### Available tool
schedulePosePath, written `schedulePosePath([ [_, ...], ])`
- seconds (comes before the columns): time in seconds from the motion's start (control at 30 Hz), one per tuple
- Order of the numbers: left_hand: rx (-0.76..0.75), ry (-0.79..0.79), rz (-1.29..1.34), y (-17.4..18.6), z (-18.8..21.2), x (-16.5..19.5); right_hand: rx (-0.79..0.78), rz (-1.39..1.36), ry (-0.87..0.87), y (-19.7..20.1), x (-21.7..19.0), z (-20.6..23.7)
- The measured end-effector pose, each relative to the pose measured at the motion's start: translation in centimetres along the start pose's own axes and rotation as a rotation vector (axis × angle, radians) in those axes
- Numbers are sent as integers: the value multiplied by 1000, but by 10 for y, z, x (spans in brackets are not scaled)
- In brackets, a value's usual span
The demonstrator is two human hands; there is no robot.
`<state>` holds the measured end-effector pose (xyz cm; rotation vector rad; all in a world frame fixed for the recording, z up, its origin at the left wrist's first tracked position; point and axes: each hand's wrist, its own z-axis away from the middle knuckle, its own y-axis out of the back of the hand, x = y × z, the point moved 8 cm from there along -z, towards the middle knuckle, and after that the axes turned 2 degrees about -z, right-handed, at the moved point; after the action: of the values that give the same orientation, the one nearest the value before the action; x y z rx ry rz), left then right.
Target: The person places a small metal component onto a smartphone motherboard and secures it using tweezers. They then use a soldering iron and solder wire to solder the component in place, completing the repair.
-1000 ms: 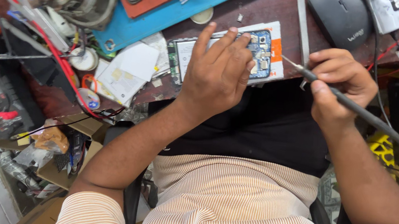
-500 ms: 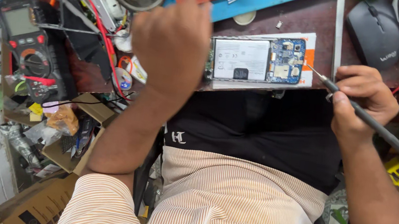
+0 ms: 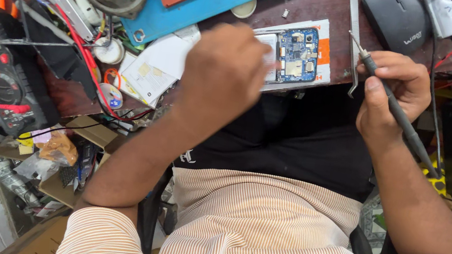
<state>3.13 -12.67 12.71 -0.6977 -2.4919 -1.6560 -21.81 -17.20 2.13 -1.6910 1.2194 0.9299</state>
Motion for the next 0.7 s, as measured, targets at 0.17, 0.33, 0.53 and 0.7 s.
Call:
schedulePosePath([
  [0.17,-82,-109,148,-33,0,31,-2,-6,-13,-2,-3,-4],
  [0.33,-79,-116,145,-47,1,29,-90,35,-21,-6,-7,-8],
  [0.53,-56,-141,178,-52,-3,23,-237,313,2,-8,-12,-15],
  [0.7,-52,-188,133,-60,-3,20,-275,344,58,-6,-7,-15],
])
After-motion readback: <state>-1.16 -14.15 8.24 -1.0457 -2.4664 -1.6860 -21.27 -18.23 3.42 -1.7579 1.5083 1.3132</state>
